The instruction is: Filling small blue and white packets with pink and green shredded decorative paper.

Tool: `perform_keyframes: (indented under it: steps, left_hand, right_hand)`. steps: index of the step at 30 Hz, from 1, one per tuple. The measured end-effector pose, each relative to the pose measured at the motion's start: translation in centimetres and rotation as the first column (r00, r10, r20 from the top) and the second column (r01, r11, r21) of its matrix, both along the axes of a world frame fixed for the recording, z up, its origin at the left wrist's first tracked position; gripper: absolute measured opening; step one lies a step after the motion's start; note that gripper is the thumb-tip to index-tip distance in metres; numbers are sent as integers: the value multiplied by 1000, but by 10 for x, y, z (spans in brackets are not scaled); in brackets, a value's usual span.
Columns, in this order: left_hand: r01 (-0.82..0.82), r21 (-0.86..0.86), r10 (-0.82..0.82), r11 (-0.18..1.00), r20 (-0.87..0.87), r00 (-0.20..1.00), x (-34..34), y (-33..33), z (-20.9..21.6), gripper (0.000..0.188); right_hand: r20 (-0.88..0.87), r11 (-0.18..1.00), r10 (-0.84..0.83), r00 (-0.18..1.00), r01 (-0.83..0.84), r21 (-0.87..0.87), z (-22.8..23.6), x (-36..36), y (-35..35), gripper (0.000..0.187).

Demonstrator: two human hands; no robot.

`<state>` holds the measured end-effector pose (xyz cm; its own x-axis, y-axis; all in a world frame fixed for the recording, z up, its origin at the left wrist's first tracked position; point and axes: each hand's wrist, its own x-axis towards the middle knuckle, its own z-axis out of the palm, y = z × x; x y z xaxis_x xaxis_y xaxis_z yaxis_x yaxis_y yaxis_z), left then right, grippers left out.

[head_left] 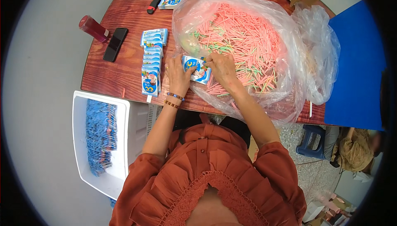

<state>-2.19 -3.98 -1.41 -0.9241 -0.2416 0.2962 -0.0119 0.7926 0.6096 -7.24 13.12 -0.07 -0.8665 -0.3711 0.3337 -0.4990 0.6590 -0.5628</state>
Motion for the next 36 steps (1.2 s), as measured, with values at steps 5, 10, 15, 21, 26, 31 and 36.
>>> perform_keyframes:
  steps: [5,10,15,21,26,31,36]
  left_hand:
    - [27,38,-21,999,-158,987,-1,2,9,55]
    - [182,815,-141,550,-124,982,-1,-4,23,26]
    - [169,908,-58,383,-159,986,6,12,42,12]
    - [86,979,-20,184,-84,996,13,28,38,13]
    - [63,989,14,135,-65,998,12,32,28,14]
    - [-12,1000,-47,6,12,999,11,34,27,14]
    - [-21,999,-94,-27,19,995,9,37,21,16]
  right_hand:
    - [-221,1000,27,975,-24,17,16,4,2,10]
    - [367,951,220,904,-114,-289,41,3,7,6]
    - [463,563,512,724,124,-817,19,10,6,12]
    - [507,662,373,777,160,-732,13,14,18,13]
    - [510,738,247,824,181,-650,38,25,22,21]
    - [388,642,275,880,132,-756,38,19,39,14]
    - [-26,800,238,971,-211,-562,54,26,52,19]
